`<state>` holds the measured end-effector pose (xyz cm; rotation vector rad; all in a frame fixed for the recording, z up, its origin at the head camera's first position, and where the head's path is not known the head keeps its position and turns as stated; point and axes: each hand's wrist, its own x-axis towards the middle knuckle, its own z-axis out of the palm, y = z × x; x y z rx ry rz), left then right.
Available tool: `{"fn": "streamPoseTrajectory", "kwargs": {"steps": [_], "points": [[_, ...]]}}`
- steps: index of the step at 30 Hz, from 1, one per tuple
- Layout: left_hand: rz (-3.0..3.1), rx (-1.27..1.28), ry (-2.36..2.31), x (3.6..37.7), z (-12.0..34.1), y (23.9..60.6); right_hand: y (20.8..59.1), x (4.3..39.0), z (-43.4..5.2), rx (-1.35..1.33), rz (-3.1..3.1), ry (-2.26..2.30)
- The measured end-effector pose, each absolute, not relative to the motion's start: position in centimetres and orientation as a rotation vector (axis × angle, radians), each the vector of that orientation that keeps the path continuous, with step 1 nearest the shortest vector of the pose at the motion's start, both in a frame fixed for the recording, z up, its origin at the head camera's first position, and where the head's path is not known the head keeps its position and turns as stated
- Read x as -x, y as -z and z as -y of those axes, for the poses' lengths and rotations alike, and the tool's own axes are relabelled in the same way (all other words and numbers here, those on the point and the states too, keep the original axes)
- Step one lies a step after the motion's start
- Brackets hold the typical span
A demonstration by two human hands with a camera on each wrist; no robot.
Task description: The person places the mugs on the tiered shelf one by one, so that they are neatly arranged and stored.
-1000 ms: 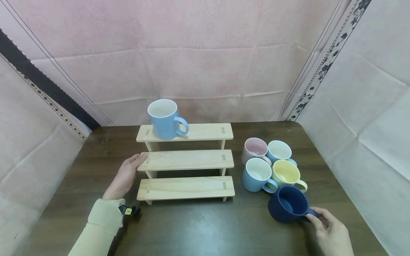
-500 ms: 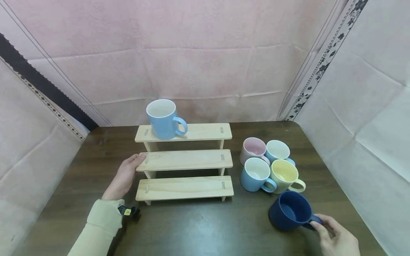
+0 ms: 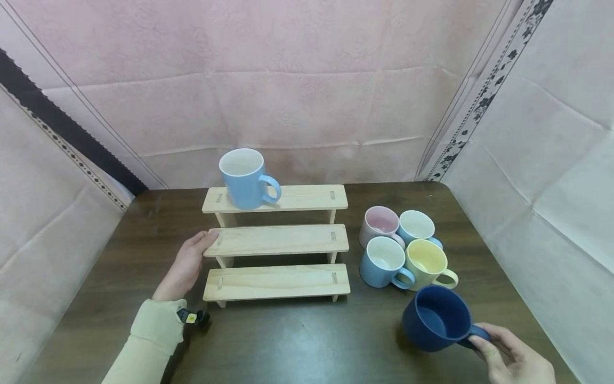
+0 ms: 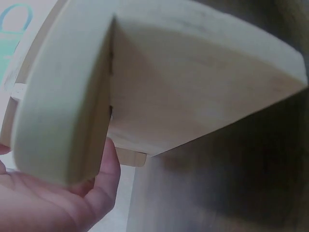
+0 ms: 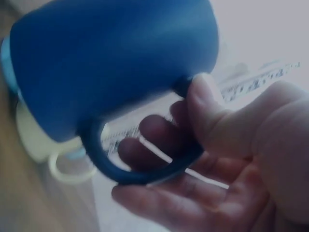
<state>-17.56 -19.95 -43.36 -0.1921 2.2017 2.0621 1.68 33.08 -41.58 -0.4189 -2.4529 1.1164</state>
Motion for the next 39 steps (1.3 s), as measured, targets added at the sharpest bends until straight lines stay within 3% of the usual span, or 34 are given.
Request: {"fn": "streamPoseTrajectory", "kwargs": {"steps": [13,21,39], "points": [[-2.197,0.204,-2.084,17.5,19.8,43.5,37.7,-1.0,-30.1,0.105,2.481,-1.167],[-2.211,0.201,-2.064,17.4,19.8,43.4,34.6,0.3,-28.5,0.177,2.559,-0.951],[-2.183,0.189,-1.949,17.2,20.5,41.7,31.3,7.4,-24.1,0.119,2.427,-1.074]]}}
